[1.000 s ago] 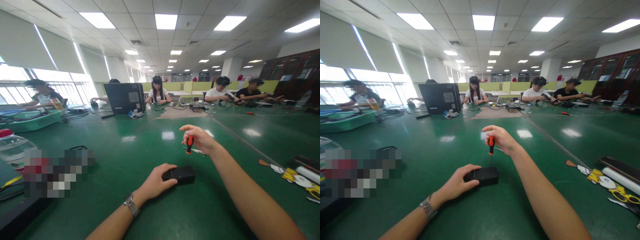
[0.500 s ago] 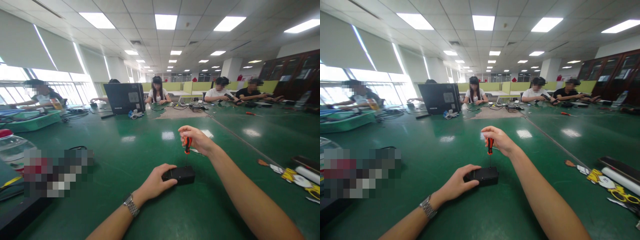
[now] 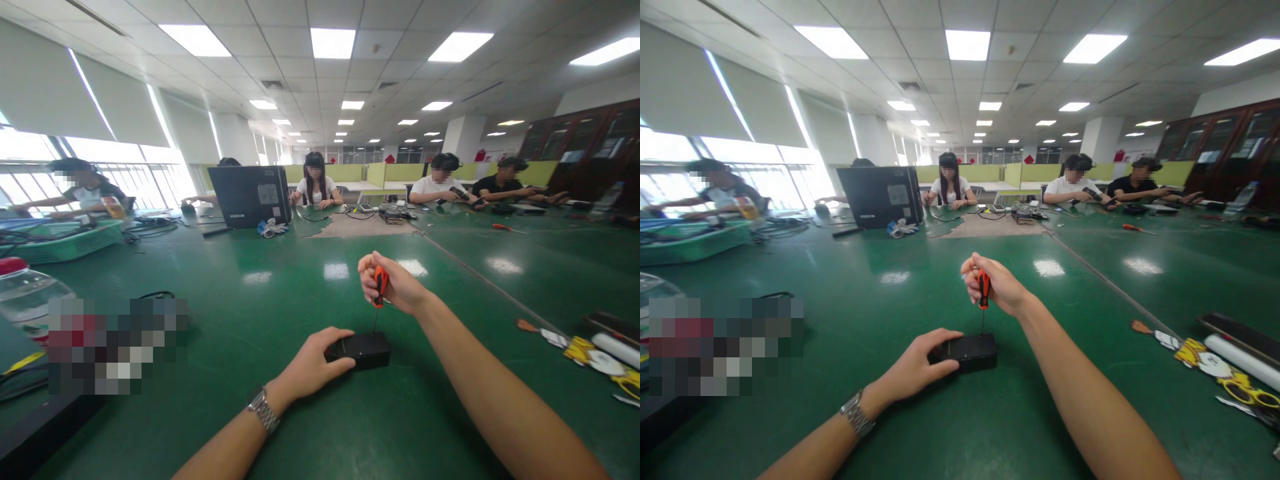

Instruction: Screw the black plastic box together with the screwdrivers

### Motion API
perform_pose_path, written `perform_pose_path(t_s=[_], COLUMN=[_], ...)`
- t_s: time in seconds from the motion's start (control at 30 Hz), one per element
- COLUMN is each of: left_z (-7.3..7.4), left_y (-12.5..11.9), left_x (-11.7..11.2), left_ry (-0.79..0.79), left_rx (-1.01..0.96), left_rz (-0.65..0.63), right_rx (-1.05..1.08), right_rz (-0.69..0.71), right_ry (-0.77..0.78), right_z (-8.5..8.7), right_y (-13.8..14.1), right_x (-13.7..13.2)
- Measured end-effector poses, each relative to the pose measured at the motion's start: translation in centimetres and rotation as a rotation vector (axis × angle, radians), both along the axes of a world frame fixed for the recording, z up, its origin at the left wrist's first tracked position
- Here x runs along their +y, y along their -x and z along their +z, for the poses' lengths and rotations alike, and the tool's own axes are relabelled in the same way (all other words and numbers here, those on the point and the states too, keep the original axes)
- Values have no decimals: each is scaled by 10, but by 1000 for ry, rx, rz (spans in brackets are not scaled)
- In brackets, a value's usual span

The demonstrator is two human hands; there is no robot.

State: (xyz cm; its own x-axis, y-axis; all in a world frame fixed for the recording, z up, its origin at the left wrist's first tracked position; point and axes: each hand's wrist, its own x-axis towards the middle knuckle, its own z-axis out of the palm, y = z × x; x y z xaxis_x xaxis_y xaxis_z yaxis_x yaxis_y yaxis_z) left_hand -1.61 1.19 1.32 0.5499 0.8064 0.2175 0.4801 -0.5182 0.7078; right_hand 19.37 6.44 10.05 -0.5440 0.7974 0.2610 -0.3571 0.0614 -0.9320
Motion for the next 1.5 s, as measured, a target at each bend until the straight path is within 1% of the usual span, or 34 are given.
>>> perform_pose_path(t_s=[0.07, 0.1, 0.13, 0.23, 0.3, 0.5, 0.7, 0.77, 0.9, 1.1, 1.27, 1.43, 1.5], left_z=[-1, -1, -1, -2, -2, -1, -1, -2, -2, -1, -1, 0, 0], left_y=[0, 0, 0, 1, 1, 1, 1, 1, 1, 0, 1, 0, 1], left_x=[0, 0, 0, 1, 1, 1, 1, 1, 1, 1, 1, 1, 1], left_ry=[-3, -7, -12, -18, -17, -16, -7, -10, -17, -13, -16, -20, -14], left_rx=[3, 3, 2, -2, -2, 4, 16, 10, 2, 16, 13, 21, 26], left_rz=[-4, -5, -5, -2, -5, -8, 0, 0, -4, -4, -6, -5, -8], right_rx=[39, 48, 44, -12, -35, 0, -54, -32, 49, 9, 57, 50, 59], right_rz=[55, 61, 48, -74, -128, -129, -244, -224, -136, -199, -118, -181, -180], right_ry=[25, 25, 16, -30, -47, -85, -97, -82, -52, -26, -3, 7, 12], right_z=[-1, -1, -1, 0, 2, 4, 3, 3, 3, 4, 3, 2, 1], right_y=[1, 1, 2, 1, 0, 1, 1, 1, 1, 0, 0, 0, 0], right_x=[0, 0, 1, 1, 0, -1, 0, 0, 0, -1, -1, 1, 1])
